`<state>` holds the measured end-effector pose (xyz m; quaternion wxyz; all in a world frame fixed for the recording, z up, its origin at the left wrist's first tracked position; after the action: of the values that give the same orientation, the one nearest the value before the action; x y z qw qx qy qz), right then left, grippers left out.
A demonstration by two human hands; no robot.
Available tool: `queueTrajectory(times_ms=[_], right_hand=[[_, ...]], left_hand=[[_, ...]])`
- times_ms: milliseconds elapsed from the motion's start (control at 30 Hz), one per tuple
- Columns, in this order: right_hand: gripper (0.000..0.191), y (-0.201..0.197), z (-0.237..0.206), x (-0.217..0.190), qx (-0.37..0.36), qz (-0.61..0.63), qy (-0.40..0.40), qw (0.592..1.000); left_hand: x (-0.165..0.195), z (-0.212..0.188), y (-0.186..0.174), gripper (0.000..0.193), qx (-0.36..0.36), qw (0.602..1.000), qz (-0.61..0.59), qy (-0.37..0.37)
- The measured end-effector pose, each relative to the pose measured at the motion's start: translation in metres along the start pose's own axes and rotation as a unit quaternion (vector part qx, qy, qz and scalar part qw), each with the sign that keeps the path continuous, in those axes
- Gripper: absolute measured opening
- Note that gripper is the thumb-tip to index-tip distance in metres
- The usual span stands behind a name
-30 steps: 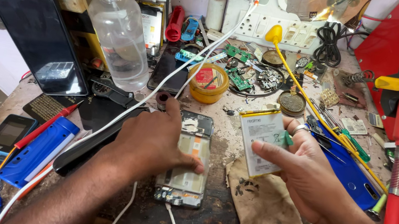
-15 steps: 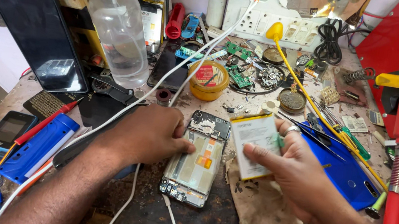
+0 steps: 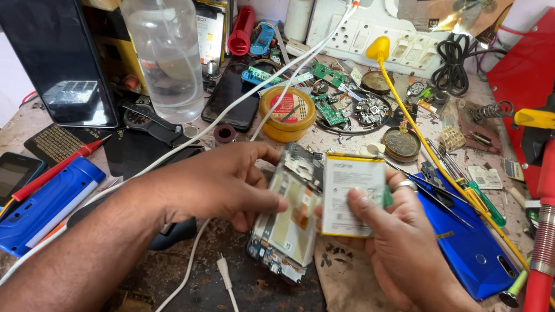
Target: The person removes a smartphone battery from its packaging and inserts it into a disassembled smartphone. They then press the power button to turn the device on and swipe the screen to unlock it, confirming the phone is operational.
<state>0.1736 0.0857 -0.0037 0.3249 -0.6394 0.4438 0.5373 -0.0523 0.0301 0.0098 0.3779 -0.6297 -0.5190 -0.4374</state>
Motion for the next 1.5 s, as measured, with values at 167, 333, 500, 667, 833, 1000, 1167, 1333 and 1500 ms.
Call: queueTrajectory(times_ms=[167,333,500,667,833,1000,1167,1333,1500], right_hand=[[0.032,-0.026,-0.002,-0.028,0.03,0.073,-0.136,0.988],[0.036,-0.034,-0.014,-0.039,0.031,-0.019,-0.135,0.99],[0.042,-0.016,-0.016,-0.025,0.032,-0.222,-0.178,0.958],[0.041,-0.022,-0.015,-0.02,0.051,-0.219,-0.177,0.958],[0.019,-0.029,-0.017,-0.029,0.06,-0.139,-0.208,0.966],[0.013,-0.02,-0.04,-0.049,-0.069,-0.337,-0.379,0.859],[0.016,-0.009,-0.048,-0.055,-0.074,-0.489,-0.419,0.762],[0.014,-0.013,-0.049,-0.049,-0.076,-0.481,-0.514,0.706],[0.017,-0.041,-0.037,-0.033,-0.028,-0.332,-0.322,0.886]], left_hand=[[-0.008,0.015,0.009,0.051,0.038,0.994,-0.092,0.049],[-0.012,0.025,0.03,0.04,0.038,0.962,-0.236,0.13],[-0.013,0.026,0.039,0.039,0.03,0.938,-0.301,0.17],[-0.012,0.023,0.045,0.044,-0.002,0.926,-0.309,0.216],[-0.01,0.022,0.043,0.039,0.001,0.912,-0.32,0.257],[-0.01,0.018,0.043,0.038,-0.015,0.915,-0.285,0.286],[-0.008,0.015,0.047,0.04,-0.028,0.922,-0.252,0.294],[-0.005,0.012,0.049,0.043,-0.043,0.928,-0.197,0.312],[-0.003,0.012,0.046,0.041,-0.015,0.92,-0.228,0.319]])
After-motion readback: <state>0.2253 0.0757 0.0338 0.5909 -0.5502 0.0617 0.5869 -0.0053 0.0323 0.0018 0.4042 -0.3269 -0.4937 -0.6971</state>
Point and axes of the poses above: each hand's wrist, its own z-axis towards the middle knuckle, its own y-axis out of the palm, x = y × z, the point moved 3 cm from there along z, towards the middle knuckle, and after that the axes turned 9 degrees about -z, right-handed, at the moved point
